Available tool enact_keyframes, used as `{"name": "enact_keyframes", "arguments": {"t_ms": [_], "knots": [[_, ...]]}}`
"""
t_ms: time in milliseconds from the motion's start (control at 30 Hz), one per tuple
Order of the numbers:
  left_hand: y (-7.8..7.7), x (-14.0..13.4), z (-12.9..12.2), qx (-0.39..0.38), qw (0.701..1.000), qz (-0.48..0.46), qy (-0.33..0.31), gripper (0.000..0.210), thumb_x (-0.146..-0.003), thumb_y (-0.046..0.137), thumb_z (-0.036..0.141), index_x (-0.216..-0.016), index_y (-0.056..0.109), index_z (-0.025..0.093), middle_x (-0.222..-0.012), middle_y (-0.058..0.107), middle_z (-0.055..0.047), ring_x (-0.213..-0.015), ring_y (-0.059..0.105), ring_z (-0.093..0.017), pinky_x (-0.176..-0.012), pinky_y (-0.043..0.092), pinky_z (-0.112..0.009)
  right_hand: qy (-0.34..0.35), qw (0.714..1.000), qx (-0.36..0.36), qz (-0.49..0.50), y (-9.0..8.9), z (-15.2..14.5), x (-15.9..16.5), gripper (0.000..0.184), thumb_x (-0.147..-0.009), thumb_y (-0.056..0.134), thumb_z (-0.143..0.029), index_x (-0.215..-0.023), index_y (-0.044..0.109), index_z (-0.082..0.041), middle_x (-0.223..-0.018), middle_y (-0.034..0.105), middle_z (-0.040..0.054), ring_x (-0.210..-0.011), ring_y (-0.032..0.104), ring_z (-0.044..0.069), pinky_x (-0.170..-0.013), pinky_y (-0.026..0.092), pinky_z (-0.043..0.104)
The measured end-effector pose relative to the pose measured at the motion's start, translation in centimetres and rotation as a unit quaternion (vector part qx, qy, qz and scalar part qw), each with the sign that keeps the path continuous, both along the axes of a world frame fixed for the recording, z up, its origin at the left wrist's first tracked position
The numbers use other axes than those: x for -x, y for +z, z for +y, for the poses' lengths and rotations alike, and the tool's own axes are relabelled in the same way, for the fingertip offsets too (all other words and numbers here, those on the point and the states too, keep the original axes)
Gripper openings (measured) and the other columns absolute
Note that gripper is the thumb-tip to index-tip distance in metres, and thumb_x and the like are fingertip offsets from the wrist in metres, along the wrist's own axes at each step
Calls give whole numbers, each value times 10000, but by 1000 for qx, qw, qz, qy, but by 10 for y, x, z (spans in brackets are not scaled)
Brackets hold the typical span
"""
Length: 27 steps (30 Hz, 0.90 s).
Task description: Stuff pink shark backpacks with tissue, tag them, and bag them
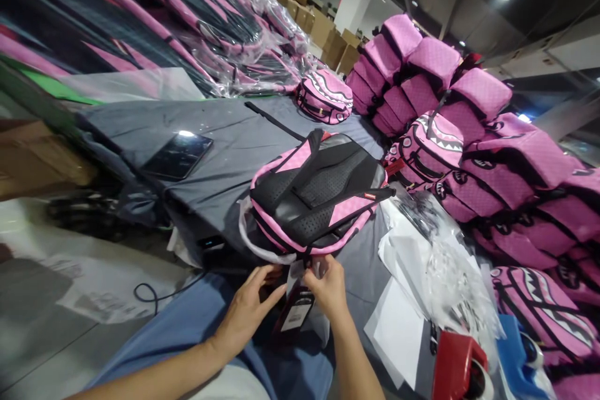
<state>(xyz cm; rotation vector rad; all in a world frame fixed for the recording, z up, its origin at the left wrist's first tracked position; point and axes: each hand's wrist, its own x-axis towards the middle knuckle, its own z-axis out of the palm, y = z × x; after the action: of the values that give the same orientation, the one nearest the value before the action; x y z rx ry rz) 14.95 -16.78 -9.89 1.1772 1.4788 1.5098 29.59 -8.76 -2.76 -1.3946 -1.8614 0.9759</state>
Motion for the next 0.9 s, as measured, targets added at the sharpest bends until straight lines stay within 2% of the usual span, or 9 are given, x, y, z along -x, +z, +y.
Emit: {"name": "enact_keyframes", "arguments": {"t_ms": [67, 133, 200, 333, 467, 567, 633, 767, 900], "knots": [[2, -4, 6, 39, 990, -129, -33, 360, -775, 689, 453, -1053, 660, 225, -1035, 737, -76, -990, 714, -261, -917, 563, -405, 7, 1000, 4, -3, 0, 4, -2, 219, -673, 599, -294, -833, 654, -156, -692, 606, -12, -609, 454, 123, -577, 367, 230], [10, -13, 15, 73, 963, -248, -72, 426, -682, 763, 445, -1020, 677, 200, -1037, 766, -98, -996, 725, -278, -929, 556, -402, 16, 1000, 7, -4, 1, 6, -4, 206, -669, 600, -293, -814, 647, -154, -684, 609, -9, -606, 456, 122, -576, 370, 230], [21, -23, 24, 104, 936, -329, -65, 452, -596, 812, 416, -963, 703, 175, -1002, 782, -108, -974, 729, -286, -904, 553, -378, 26, 1000, 11, -3, 2, 8, -4, 189, -669, 604, -288, -796, 642, -154, -668, 605, -14, -592, 450, 117, -570, 369, 228], [32, -36, 35, 150, 905, -399, -11, 362, -612, 769, 426, -837, 743, 144, -828, 778, -82, -794, 710, -256, -717, 534, -319, 39, 999, 16, 9, 8, 7, -4, 224, -680, 635, -277, -862, 673, -151, -690, 622, -14, -602, 474, 123, -582, 390, 231], [23, -38, 40, 187, 884, -428, 28, 327, -563, 753, 370, -795, 737, 140, -745, 756, -67, -649, 664, -219, -615, 500, -306, 70, 995, 42, 52, 14, 4, -18, 353, -759, 709, -352, -1059, 695, -167, -913, 707, 43, -791, 596, 177, -721, 468, 265], [15, -38, 45, 205, 867, -451, 52, 347, -532, 772, 331, -829, 739, 157, -804, 770, -75, -664, 677, -217, -634, 513, -313, 11, 998, 31, 57, 10, 3, -32, 302, -810, 697, -458, -849, 686, -159, -749, 659, 16, -684, 564, 153, -642, 444, 244], [14, -38, 50, 213, 858, -463, 68, 343, -527, 790, 336, -821, 736, 167, -788, 764, -69, -650, 672, -206, -626, 512, -308, -38, 999, -9, 36, 7, 1, -36, 356, -854, 653, -494, -732, 645, -159, -618, 570, -17, -574, 492, 122, -558, 395, 226], [18, -39, 55, 218, 843, -484, 86, 327, -500, 821, 337, -760, 723, 164, -746, 748, -63, -631, 655, -189, -596, 499, -292, -29, 980, -184, -75, 14, -10, -24, 256, -969, 560, -359, -905, 714, -164, -713, 631, 6, -618, 555, 123, -597, 417, 222], [25, -37, 52, 207, 833, -509, 66, 369, -472, 837, 354, -760, 723, 155, -780, 754, -79, -657, 662, -198, -627, 510, -306, -25, 888, -390, -242, 27, -24, -1, 207, -965, 527, -180, -991, 729, -208, -803, 657, 29, -724, 596, 141, -628, 400, 228]]}}
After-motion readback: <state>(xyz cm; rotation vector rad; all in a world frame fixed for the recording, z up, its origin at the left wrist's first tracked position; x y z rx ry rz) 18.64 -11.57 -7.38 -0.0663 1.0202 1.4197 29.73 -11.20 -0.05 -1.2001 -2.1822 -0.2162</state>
